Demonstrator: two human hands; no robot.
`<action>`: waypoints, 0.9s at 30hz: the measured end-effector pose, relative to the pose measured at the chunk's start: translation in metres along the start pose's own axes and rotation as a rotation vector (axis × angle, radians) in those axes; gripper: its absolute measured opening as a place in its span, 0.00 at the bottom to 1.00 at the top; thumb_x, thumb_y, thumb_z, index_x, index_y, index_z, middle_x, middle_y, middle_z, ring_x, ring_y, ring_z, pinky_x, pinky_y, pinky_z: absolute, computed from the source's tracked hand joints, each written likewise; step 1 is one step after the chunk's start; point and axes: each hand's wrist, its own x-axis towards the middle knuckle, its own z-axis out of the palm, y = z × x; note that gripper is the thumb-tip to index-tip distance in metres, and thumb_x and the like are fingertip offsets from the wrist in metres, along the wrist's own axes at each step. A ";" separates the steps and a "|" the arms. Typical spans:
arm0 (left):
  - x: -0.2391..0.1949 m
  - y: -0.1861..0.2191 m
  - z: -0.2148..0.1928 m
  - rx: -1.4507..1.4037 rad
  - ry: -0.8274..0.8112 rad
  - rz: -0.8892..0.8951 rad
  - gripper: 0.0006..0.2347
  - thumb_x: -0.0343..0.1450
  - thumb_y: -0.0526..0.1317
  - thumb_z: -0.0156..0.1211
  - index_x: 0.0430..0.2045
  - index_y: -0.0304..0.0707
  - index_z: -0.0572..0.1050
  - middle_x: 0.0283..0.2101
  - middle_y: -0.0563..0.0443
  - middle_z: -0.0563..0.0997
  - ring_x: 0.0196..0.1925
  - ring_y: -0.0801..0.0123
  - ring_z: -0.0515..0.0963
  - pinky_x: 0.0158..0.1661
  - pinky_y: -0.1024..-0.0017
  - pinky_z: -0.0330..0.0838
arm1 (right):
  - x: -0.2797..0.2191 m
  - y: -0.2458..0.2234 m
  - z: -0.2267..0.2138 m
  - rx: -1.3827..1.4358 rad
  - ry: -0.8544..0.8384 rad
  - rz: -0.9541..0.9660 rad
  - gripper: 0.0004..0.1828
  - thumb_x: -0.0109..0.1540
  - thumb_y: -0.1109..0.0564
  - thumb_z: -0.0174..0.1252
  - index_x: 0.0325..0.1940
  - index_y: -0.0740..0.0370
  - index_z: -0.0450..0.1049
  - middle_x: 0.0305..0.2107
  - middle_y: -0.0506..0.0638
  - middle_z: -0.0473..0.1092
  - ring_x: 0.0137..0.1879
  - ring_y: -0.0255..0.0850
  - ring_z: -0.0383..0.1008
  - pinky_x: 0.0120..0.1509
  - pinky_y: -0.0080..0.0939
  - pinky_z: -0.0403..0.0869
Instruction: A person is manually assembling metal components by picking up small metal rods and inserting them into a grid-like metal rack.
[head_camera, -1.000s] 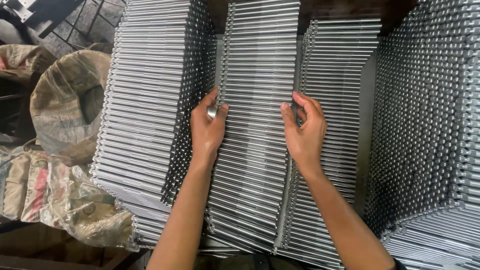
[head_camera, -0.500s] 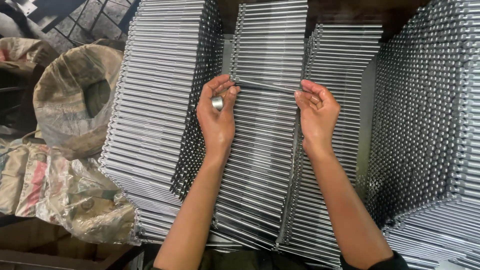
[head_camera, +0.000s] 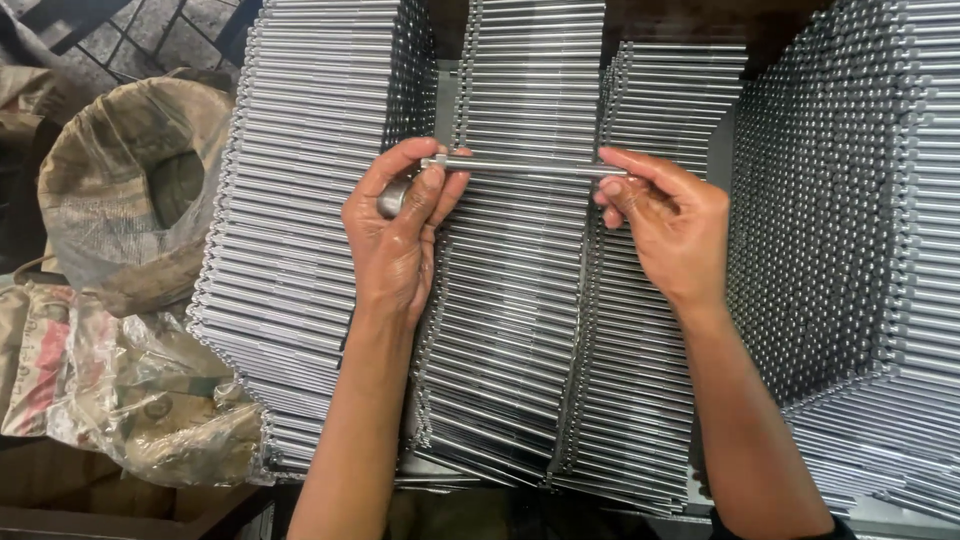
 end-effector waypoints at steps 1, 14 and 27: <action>-0.002 0.005 0.001 0.002 0.002 0.006 0.11 0.72 0.27 0.62 0.48 0.21 0.75 0.48 0.32 0.77 0.53 0.40 0.81 0.56 0.54 0.81 | -0.001 -0.006 -0.001 0.004 -0.004 -0.003 0.12 0.67 0.69 0.61 0.55 0.74 0.76 0.29 0.63 0.74 0.31 0.36 0.72 0.40 0.36 0.79; -0.023 0.050 0.020 -0.236 -0.067 -0.074 0.20 0.75 0.27 0.57 0.63 0.23 0.66 0.61 0.36 0.75 0.65 0.40 0.76 0.58 0.68 0.80 | -0.013 -0.061 0.004 -0.346 0.175 -0.545 0.07 0.68 0.80 0.66 0.42 0.80 0.74 0.38 0.70 0.73 0.48 0.61 0.79 0.52 0.49 0.81; 0.006 0.007 0.022 0.427 0.055 0.128 0.11 0.73 0.30 0.59 0.50 0.28 0.76 0.48 0.30 0.80 0.52 0.42 0.82 0.52 0.61 0.83 | 0.008 0.013 -0.003 -0.462 0.088 -0.508 0.05 0.67 0.71 0.68 0.47 0.70 0.83 0.40 0.63 0.79 0.47 0.60 0.80 0.50 0.54 0.76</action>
